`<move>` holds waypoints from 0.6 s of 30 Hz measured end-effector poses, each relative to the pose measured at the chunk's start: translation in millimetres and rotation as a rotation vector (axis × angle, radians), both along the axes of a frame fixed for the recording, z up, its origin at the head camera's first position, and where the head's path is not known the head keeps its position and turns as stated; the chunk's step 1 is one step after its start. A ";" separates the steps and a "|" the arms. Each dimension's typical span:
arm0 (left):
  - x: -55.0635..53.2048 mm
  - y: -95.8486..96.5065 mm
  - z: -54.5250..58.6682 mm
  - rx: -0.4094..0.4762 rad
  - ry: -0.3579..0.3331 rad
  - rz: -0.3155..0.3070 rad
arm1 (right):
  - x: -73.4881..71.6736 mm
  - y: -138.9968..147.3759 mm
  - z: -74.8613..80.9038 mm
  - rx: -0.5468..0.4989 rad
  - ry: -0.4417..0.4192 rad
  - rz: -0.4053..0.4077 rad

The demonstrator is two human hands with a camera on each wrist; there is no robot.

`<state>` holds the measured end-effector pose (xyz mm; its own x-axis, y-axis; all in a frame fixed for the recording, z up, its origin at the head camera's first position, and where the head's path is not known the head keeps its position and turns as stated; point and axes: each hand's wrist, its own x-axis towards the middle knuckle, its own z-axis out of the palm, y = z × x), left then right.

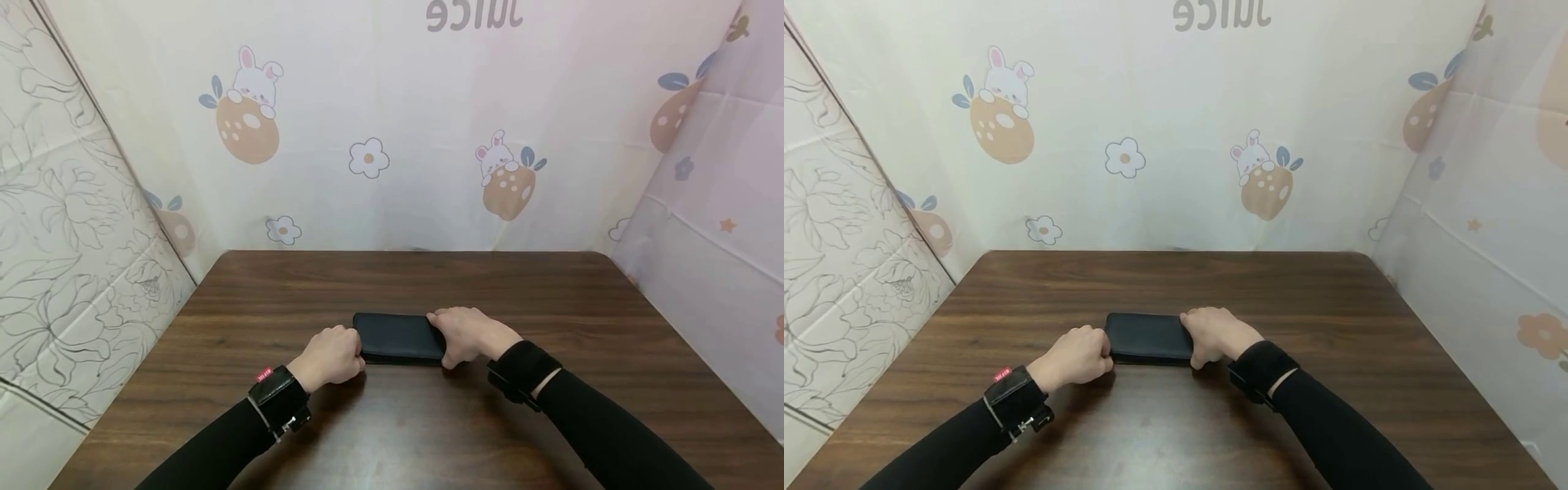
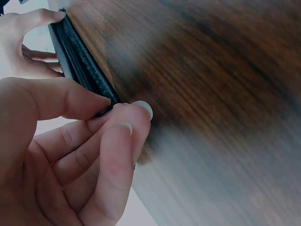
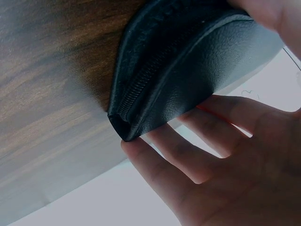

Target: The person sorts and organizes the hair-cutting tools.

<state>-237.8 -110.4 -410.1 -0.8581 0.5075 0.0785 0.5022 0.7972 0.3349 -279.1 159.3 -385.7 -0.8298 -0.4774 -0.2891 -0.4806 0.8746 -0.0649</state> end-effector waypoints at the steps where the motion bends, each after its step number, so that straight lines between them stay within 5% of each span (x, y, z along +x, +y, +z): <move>1: 0.2 0.1 -0.3 0.002 -0.007 0.000 | 0.2 0.4 -0.2 -0.003 -0.002 0.000; 18: -7.4 -3.6 -2.6 -0.012 -0.077 0.006 | 0.9 0.7 1.1 -0.012 -0.004 0.002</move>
<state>-245.2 -114.0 -412.7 -0.8642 0.5032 0.0059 0.4707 0.8041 0.3630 -278.2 160.0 -384.6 -0.8276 -0.4825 -0.2868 -0.4819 0.8728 -0.0777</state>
